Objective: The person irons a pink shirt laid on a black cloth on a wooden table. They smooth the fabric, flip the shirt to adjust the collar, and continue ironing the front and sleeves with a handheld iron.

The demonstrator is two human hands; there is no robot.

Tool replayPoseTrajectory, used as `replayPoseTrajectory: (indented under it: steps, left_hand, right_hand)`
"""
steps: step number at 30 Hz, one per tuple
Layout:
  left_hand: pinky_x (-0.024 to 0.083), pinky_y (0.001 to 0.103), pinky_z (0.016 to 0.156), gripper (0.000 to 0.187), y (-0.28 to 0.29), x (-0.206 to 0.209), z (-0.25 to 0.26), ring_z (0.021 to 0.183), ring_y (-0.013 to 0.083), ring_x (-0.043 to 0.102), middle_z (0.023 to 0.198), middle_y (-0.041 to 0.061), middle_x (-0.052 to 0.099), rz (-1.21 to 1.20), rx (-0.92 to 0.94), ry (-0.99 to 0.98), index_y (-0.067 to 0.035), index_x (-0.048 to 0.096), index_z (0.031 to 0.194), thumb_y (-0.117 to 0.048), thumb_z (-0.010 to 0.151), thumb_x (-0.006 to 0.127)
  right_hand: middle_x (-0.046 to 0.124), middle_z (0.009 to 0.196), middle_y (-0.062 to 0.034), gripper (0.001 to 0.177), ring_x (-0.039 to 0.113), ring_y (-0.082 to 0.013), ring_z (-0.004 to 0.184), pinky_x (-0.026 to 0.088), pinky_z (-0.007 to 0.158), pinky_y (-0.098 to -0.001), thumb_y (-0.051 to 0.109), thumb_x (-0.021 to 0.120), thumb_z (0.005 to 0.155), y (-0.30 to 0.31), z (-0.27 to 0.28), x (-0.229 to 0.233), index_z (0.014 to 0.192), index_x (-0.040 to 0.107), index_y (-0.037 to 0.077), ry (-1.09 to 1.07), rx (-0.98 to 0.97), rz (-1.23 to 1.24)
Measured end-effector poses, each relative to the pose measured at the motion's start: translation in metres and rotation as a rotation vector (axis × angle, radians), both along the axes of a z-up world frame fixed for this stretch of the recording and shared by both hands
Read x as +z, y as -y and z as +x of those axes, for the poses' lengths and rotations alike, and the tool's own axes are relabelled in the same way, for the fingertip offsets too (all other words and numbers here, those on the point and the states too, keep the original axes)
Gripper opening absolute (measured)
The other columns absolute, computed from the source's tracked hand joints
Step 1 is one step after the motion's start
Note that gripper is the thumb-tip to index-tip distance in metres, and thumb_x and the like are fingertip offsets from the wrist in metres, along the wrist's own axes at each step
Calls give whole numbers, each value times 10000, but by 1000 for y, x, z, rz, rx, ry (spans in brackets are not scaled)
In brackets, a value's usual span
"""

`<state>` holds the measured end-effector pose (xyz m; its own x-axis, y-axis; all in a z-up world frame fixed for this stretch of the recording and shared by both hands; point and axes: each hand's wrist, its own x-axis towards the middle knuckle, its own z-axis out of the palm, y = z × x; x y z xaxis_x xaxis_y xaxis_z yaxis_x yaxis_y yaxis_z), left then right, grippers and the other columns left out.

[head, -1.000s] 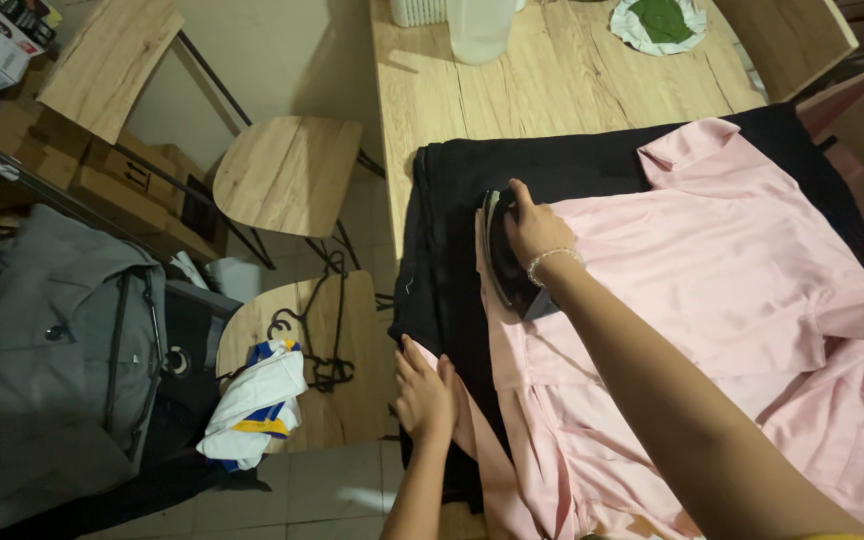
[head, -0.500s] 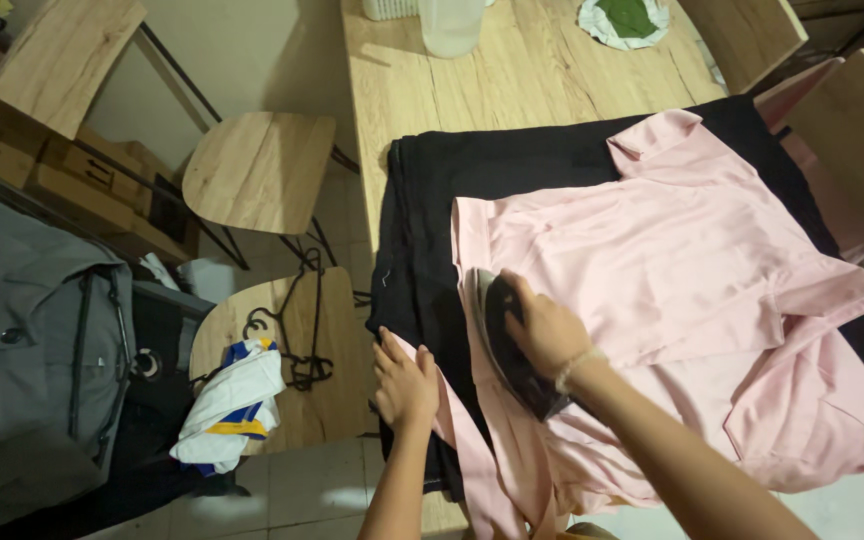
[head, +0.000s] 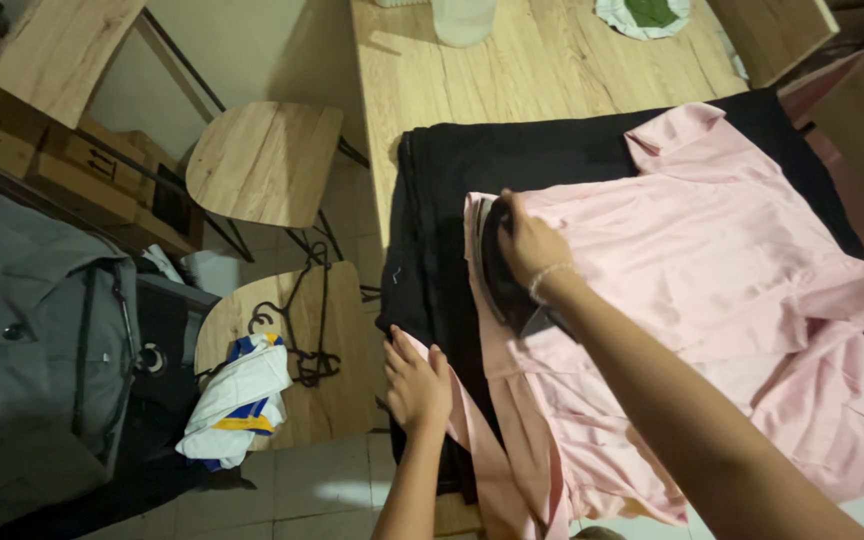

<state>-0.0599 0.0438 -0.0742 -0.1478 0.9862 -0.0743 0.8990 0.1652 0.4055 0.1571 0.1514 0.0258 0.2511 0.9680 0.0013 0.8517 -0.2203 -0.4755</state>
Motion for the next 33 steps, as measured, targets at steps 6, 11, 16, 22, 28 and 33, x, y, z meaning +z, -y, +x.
replayPoseTrajectory:
  steps: [6, 11, 16, 22, 28, 33]
  left_hand:
    - [549, 439, 936, 795, 0, -6, 0, 1286, 380, 550, 1534, 231, 423, 16, 6, -1, -43, 269, 1566, -464, 952, 548]
    - [537, 437, 933, 803, -3, -1, -1, 1293, 403, 530, 1528, 262, 398, 11, -17, 19, -11, 241, 1559, -443, 957, 551]
    - [536, 438, 955, 800, -2, 1, 0, 1292, 399, 539, 1542, 259, 398, 3, -12, 25, -18, 234, 1566, -443, 962, 542]
    - [545, 459, 927, 804, -3, -1, 0, 1287, 409, 539, 1530, 267, 405, 2, -15, 15, -21, 235, 1570, -446, 960, 542]
    - [551, 453, 928, 792, -1, -5, -1, 1297, 398, 543, 1524, 261, 417, 55, -7, 20, -33, 258, 1568, -456, 956, 532]
    - [558, 443, 911, 768, -1, -6, -2, 1305, 392, 535, 1538, 255, 401, 25, -14, 13, -39, 259, 1571, -448, 971, 510]
  right_hand:
    - [696, 1027, -300, 532, 664, -506, 954, 504, 826, -589, 290, 548, 967, -41, 8, 3, 1466, 404, 174, -21, -1, 44]
    - [694, 1024, -315, 519, 656, -523, 961, 501, 842, -596, 293, 538, 975, -63, 10, 0, 1465, 406, 186, -25, -37, -1]
    - [688, 1005, -339, 532, 655, -532, 958, 495, 855, -594, 294, 541, 973, -57, 18, -6, 1462, 383, 156, -37, 6, 2]
    - [696, 1010, -325, 504, 665, -522, 959, 499, 857, -589, 305, 540, 978, 11, 8, -14, 1435, 403, 144, -30, 20, -59]
    - [714, 919, -275, 604, 684, -475, 868, 536, 784, -538, 253, 622, 915, 127, -10, 19, 1466, 385, 185, -31, 125, -88]
    - [720, 932, -240, 588, 694, -445, 855, 541, 754, -535, 272, 605, 921, 148, -22, 34, 1460, 381, 196, 12, 87, -81]
